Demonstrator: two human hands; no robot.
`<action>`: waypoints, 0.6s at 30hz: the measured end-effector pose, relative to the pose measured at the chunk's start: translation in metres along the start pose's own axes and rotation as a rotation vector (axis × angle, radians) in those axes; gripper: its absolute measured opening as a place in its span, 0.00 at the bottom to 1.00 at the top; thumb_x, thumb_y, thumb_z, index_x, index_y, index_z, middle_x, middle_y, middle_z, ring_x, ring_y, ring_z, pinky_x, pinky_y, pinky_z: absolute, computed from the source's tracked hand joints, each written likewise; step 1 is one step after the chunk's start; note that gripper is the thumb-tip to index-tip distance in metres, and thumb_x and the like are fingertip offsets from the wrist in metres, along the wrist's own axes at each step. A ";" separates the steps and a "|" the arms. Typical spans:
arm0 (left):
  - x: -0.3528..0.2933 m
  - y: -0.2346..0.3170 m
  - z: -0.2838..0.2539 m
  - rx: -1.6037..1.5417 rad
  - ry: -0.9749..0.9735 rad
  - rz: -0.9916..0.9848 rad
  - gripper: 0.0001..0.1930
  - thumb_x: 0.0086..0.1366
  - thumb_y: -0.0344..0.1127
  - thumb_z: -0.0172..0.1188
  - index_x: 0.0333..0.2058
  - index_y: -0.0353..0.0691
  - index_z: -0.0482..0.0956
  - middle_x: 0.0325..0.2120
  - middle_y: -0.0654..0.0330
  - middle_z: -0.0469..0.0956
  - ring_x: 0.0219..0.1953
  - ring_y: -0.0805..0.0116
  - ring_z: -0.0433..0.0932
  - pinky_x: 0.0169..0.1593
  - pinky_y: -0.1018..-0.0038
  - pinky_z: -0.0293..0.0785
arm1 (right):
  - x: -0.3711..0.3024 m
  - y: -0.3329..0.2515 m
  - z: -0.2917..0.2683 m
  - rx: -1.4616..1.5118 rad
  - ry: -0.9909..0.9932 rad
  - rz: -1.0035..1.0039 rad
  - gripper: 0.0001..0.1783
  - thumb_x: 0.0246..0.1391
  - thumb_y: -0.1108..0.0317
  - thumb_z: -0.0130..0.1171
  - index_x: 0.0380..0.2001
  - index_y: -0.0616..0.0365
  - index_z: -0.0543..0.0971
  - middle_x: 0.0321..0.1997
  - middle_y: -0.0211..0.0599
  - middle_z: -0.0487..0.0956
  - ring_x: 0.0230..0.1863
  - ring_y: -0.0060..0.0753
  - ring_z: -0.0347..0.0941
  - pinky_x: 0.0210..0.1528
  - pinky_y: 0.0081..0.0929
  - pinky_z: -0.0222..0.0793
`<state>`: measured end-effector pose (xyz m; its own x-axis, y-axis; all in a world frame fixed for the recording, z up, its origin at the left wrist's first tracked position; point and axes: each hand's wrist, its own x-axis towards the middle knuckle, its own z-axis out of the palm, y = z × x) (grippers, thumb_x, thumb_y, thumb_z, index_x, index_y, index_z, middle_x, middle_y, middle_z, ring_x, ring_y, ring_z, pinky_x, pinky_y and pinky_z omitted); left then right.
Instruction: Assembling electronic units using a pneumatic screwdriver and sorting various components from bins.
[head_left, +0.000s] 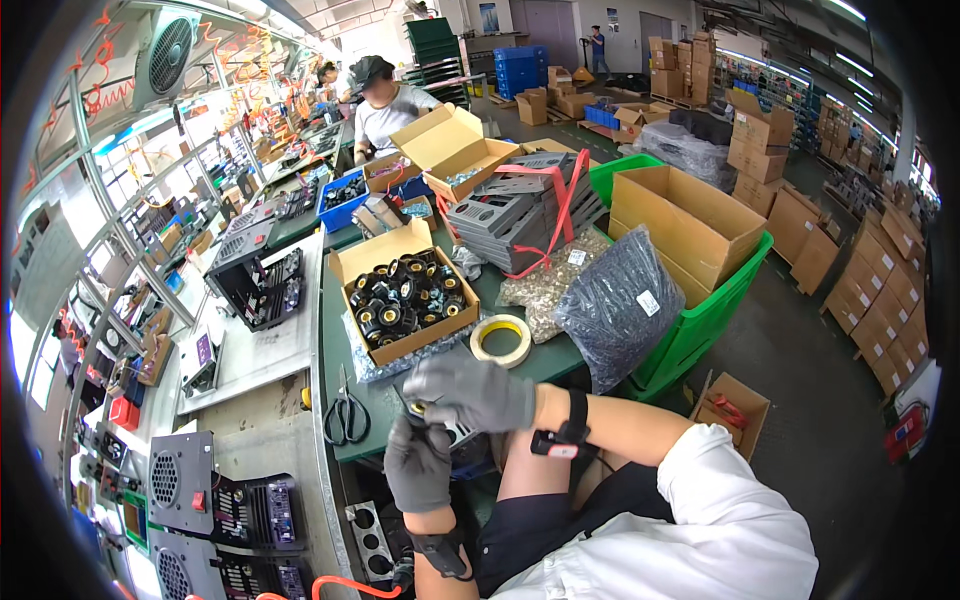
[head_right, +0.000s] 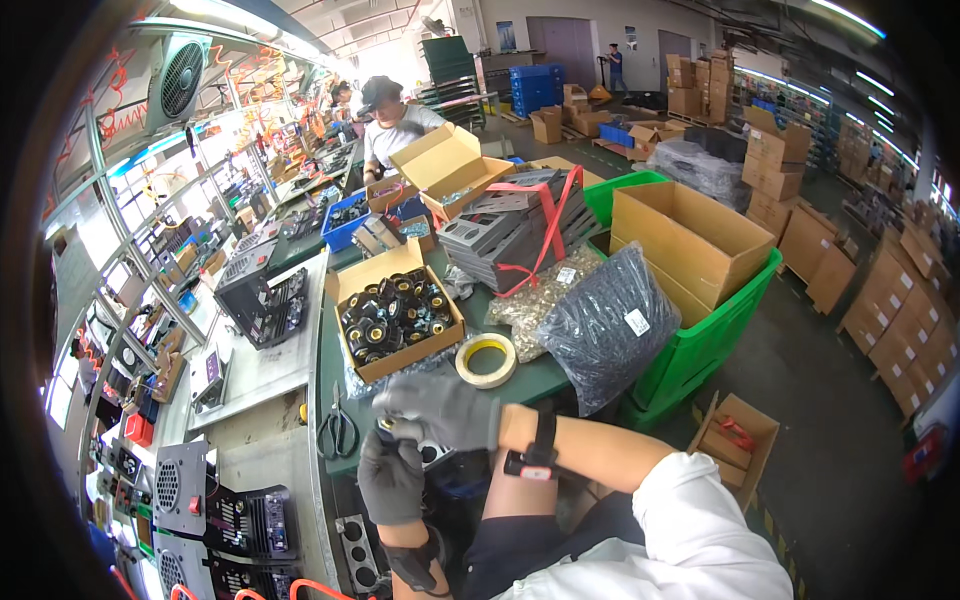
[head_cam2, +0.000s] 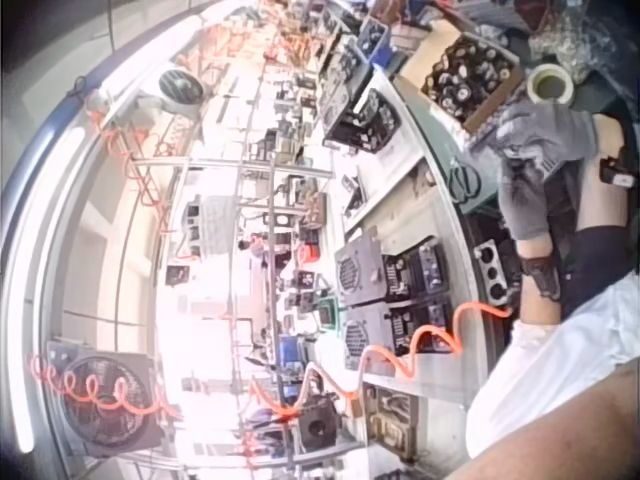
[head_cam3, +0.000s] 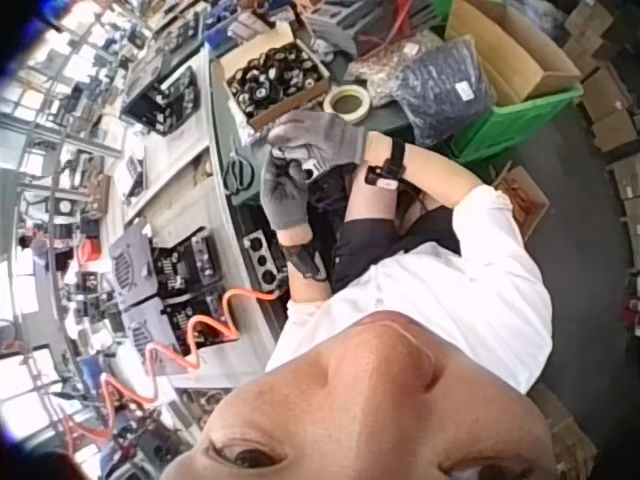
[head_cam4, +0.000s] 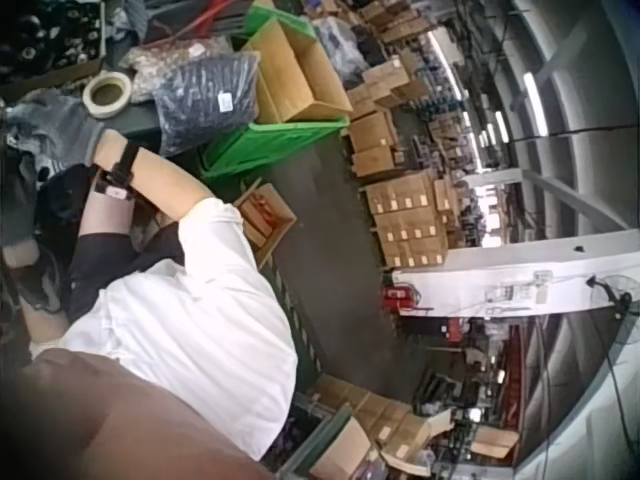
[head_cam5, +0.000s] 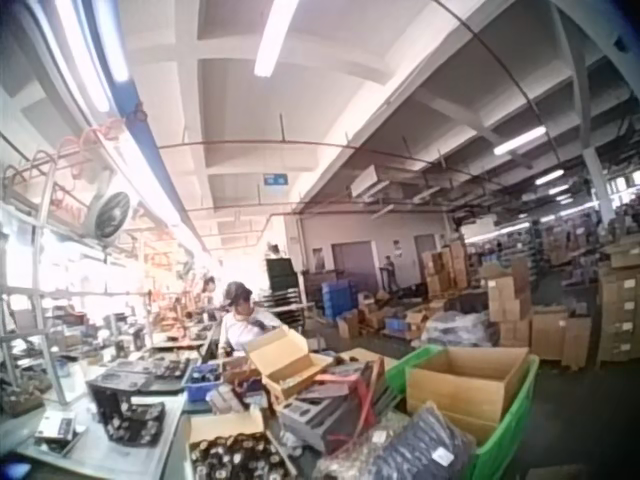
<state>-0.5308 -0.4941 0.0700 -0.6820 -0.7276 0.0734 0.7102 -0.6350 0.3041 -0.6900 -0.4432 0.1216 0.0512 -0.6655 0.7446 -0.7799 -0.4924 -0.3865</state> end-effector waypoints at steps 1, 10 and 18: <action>0.003 -0.001 -0.004 0.011 0.001 0.002 0.14 0.66 0.35 0.52 0.44 0.30 0.71 0.41 0.55 0.75 0.39 0.66 0.75 0.39 0.76 0.78 | 0.005 0.005 0.001 0.022 0.024 0.041 0.20 0.49 0.63 0.60 0.47 0.50 0.73 0.44 0.38 0.75 0.46 0.48 0.73 0.48 0.39 0.67; 0.016 -0.001 0.002 0.214 -0.019 0.209 0.10 0.67 0.28 0.49 0.44 0.30 0.72 0.41 0.54 0.76 0.42 0.68 0.75 0.44 0.78 0.74 | -0.001 0.033 0.014 -0.223 -0.073 0.425 0.20 0.53 0.62 0.60 0.48 0.57 0.73 0.43 0.44 0.73 0.45 0.40 0.73 0.49 0.32 0.69; 0.018 -0.004 -0.019 0.026 -0.002 0.120 0.13 0.69 0.34 0.47 0.45 0.32 0.71 0.43 0.55 0.74 0.44 0.67 0.73 0.43 0.78 0.75 | 0.007 0.023 0.016 0.226 -0.039 0.457 0.23 0.46 0.64 0.66 0.46 0.58 0.75 0.41 0.37 0.77 0.29 0.27 0.70 0.34 0.24 0.69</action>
<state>-0.5429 -0.5092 0.0521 -0.5926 -0.7975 0.1130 0.7821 -0.5362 0.3175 -0.6977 -0.4686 0.1090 -0.2376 -0.8593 0.4529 -0.5740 -0.2519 -0.7792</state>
